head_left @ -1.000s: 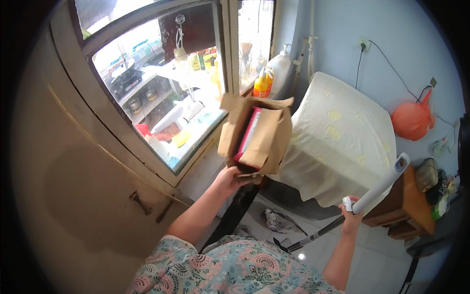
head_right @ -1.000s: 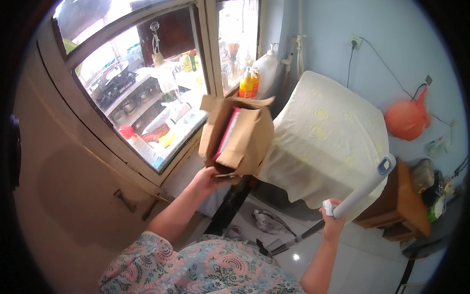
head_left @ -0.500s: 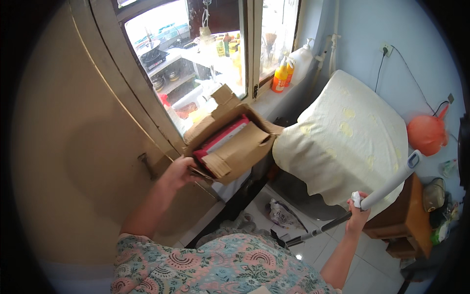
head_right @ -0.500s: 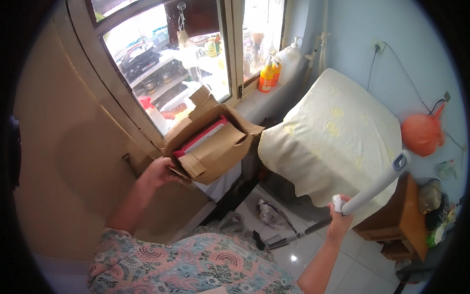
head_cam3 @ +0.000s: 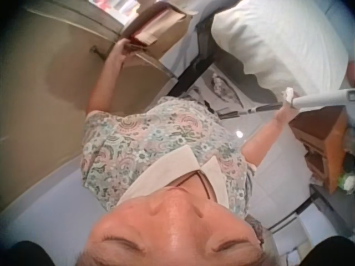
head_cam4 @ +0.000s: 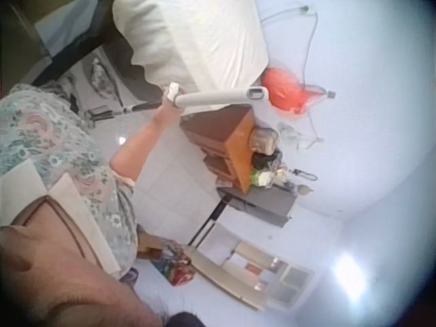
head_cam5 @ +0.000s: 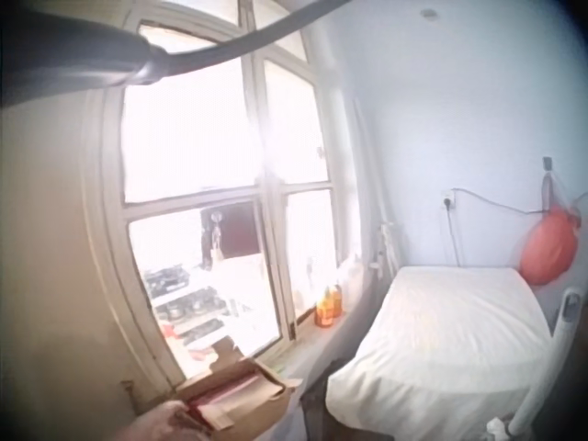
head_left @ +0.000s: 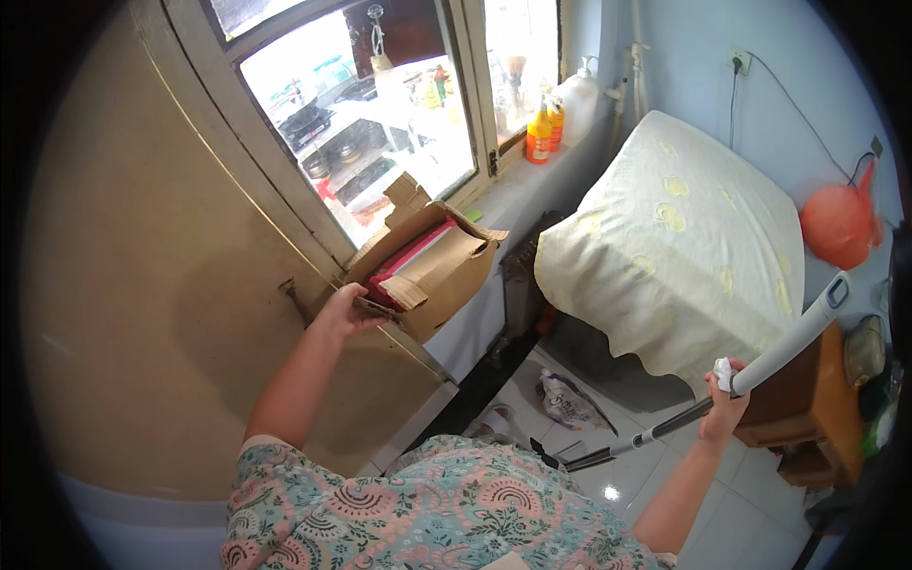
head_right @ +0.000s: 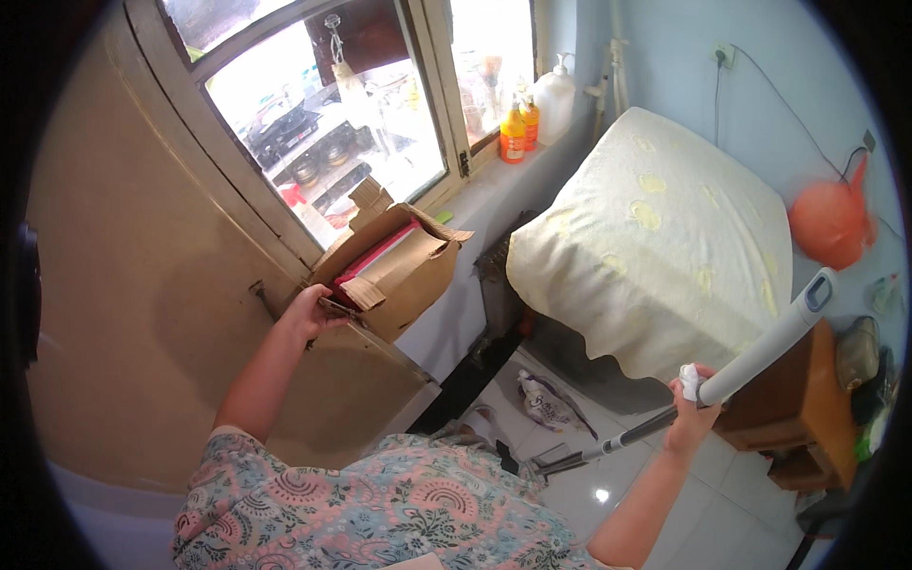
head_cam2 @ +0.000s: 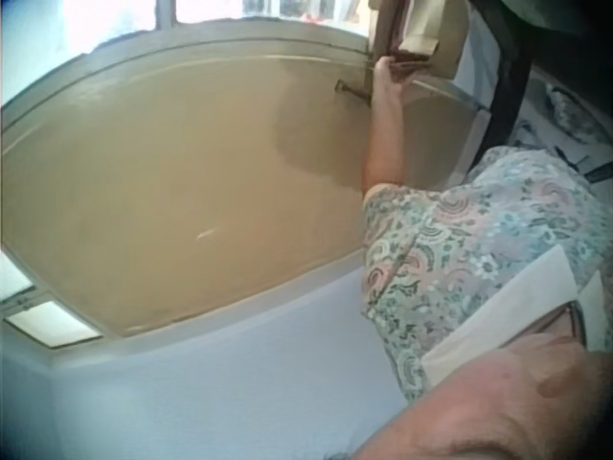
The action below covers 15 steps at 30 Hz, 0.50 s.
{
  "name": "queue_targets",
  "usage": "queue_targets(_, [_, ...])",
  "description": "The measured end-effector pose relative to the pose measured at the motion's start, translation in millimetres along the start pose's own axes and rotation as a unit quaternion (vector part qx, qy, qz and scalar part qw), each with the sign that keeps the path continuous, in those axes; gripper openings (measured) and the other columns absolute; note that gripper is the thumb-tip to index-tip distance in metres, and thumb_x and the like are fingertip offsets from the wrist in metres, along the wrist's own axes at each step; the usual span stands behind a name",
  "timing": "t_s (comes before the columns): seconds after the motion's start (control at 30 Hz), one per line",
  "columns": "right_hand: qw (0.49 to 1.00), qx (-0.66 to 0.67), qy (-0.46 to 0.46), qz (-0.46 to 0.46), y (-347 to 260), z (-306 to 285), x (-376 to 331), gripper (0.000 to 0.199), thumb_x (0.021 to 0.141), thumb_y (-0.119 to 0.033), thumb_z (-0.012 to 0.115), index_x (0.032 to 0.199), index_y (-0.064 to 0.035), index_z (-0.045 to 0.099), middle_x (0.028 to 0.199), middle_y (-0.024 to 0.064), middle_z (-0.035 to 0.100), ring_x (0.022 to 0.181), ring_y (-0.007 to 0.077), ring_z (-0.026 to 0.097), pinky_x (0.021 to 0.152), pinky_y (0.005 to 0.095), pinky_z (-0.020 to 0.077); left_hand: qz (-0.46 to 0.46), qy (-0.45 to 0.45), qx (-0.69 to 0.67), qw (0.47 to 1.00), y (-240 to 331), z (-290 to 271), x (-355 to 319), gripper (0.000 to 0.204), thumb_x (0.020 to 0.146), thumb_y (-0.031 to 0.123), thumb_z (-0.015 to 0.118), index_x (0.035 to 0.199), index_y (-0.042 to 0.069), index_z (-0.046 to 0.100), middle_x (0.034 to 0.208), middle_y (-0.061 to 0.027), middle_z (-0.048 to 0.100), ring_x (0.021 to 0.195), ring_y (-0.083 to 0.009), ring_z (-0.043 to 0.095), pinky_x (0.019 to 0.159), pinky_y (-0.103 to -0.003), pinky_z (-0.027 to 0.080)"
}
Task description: The person unpacks several red packages from a cardboard box and places them on a windowsill, then uses a flat mop to clean the tiled floor around stacked boxes and furniture. The person moves the mop back and forth across the floor, navigating around obstacles.
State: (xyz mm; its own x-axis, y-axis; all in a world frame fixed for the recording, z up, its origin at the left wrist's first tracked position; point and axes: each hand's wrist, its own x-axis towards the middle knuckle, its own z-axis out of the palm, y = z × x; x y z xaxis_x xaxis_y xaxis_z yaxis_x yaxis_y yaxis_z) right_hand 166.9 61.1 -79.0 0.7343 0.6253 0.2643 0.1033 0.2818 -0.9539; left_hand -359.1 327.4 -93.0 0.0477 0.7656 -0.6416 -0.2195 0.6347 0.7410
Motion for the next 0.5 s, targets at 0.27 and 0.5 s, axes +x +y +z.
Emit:
queue_targets(0.27, [0.999, -0.026, 0.026, 0.03, -3.1, 2.4, -1.3, 0.034, 0.073, 0.005, 0.059, 0.105, -0.0024, 0.051, 0.079, 0.0044, 0.055, 0.067, 0.0086, 0.052, 0.055, 0.0197, 0.0363, 0.103, -0.076, 0.081, 0.988, -0.5, 41.6, -43.3, 0.037, 0.073, 0.002, 0.041, 0.109, -0.003, 0.047, 0.105, -0.0184, 0.055, 0.092, -0.0336, 0.059, 0.084, -0.05, 0.047])
queue_targets(0.5, [0.997, -0.04, 0.048, 0.036, -0.8, 27.9, -1.6, 0.037, 0.072, 0.007, 0.058, 0.107, -0.004, 0.053, 0.084, 0.0022, 0.056, 0.07, 0.0083, 0.054, 0.056, 0.0189, 0.0376, -0.032, -0.247, 0.036, 0.968, 30.9, 114.4, -23.6, 0.036, 0.076, 0.005, 0.042, 0.109, -0.007, 0.045, 0.108, -0.0192, 0.055, 0.098, -0.0336, 0.057, 0.09, -0.05, 0.044])
